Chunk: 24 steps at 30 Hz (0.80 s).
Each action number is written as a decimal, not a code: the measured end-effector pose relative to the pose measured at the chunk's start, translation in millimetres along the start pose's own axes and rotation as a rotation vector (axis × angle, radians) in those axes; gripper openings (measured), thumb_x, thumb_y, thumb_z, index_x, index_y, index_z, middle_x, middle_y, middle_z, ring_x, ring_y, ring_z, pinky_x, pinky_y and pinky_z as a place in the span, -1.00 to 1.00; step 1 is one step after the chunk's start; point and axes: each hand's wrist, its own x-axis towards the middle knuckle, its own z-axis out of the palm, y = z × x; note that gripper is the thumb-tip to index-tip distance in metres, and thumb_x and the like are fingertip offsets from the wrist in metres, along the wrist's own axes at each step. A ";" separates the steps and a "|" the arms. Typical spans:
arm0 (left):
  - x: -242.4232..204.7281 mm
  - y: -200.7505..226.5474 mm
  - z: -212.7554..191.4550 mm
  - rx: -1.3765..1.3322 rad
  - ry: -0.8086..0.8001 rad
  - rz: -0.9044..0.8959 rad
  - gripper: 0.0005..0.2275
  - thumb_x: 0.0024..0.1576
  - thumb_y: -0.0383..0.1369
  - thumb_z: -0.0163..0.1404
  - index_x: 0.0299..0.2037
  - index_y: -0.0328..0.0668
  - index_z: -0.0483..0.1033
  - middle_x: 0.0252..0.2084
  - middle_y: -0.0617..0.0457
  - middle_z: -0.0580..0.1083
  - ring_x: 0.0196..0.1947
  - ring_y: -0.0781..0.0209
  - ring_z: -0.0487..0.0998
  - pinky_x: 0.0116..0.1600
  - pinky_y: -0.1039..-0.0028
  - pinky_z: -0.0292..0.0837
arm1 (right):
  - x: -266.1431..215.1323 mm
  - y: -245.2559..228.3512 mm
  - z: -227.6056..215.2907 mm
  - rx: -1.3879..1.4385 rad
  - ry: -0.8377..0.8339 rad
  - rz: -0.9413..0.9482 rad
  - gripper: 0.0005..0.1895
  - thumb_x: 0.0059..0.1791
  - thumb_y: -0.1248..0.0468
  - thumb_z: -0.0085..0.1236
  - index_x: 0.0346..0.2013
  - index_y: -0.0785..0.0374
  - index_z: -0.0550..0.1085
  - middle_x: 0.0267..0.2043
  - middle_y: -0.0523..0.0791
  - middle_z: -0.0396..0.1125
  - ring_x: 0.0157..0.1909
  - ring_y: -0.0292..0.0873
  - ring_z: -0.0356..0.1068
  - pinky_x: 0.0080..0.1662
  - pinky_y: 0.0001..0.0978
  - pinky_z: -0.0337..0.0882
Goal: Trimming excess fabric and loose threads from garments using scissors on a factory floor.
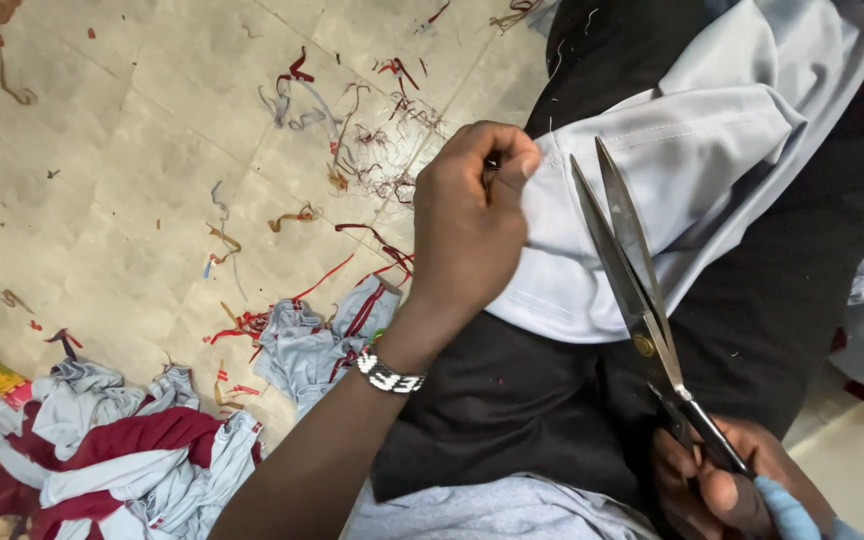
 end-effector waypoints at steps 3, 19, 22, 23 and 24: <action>-2.9 -9.0 -5.3 -0.285 -0.090 -0.166 -0.95 0.24 -0.48 -0.06 -0.21 -0.27 0.46 -0.33 0.13 0.43 -0.38 0.38 0.37 -0.21 0.57 0.37 | -0.1 2.5 2.5 0.156 -0.042 -0.115 -0.55 -0.05 0.24 0.53 -0.16 0.44 0.41 -0.34 0.09 0.23 -0.51 -0.07 0.35 -0.56 -0.31 0.39; -7.3 -11.1 -3.4 -0.404 -0.004 -0.201 -0.96 0.22 -0.52 0.01 -0.20 -0.30 0.51 -0.31 0.13 0.46 -0.41 0.43 0.33 -0.26 0.62 0.34 | 4.4 38.0 -62.4 0.258 -0.332 -0.078 -0.63 0.03 0.21 0.44 -0.16 0.43 0.44 -0.19 0.13 0.26 -0.26 -0.01 0.31 -0.24 -0.21 0.38; -12.2 -17.2 -4.6 -0.620 -0.018 -0.285 -0.93 0.26 -0.48 0.00 -0.13 -0.30 0.49 -0.26 0.13 0.45 -0.36 0.45 0.35 -0.19 0.64 0.35 | 17.0 47.1 -69.1 0.319 -0.610 -0.066 -0.59 0.13 0.14 0.38 -0.01 0.40 0.42 -0.05 0.09 0.19 -0.11 -0.05 0.23 -0.10 -0.25 0.30; -13.9 -18.3 -5.2 -0.666 -0.019 -0.277 -0.93 0.27 -0.47 -0.01 -0.11 -0.28 0.48 -0.24 0.14 0.43 -0.35 0.45 0.34 -0.19 0.65 0.32 | 22.4 47.6 -67.1 0.364 -0.723 -0.027 -0.59 0.15 0.17 0.36 0.04 0.34 0.34 0.01 0.03 0.16 -0.07 -0.07 0.24 -0.06 -0.24 0.36; -14.4 -18.1 -4.6 -0.666 -0.019 -0.275 -0.93 0.27 -0.47 -0.01 -0.11 -0.28 0.48 -0.24 0.14 0.43 -0.35 0.45 0.34 -0.19 0.65 0.32 | 19.5 34.7 -50.2 0.363 -0.723 -0.027 -0.59 0.15 0.17 0.36 0.04 0.34 0.34 0.01 0.03 0.16 -0.07 -0.07 0.24 -0.06 -0.24 0.36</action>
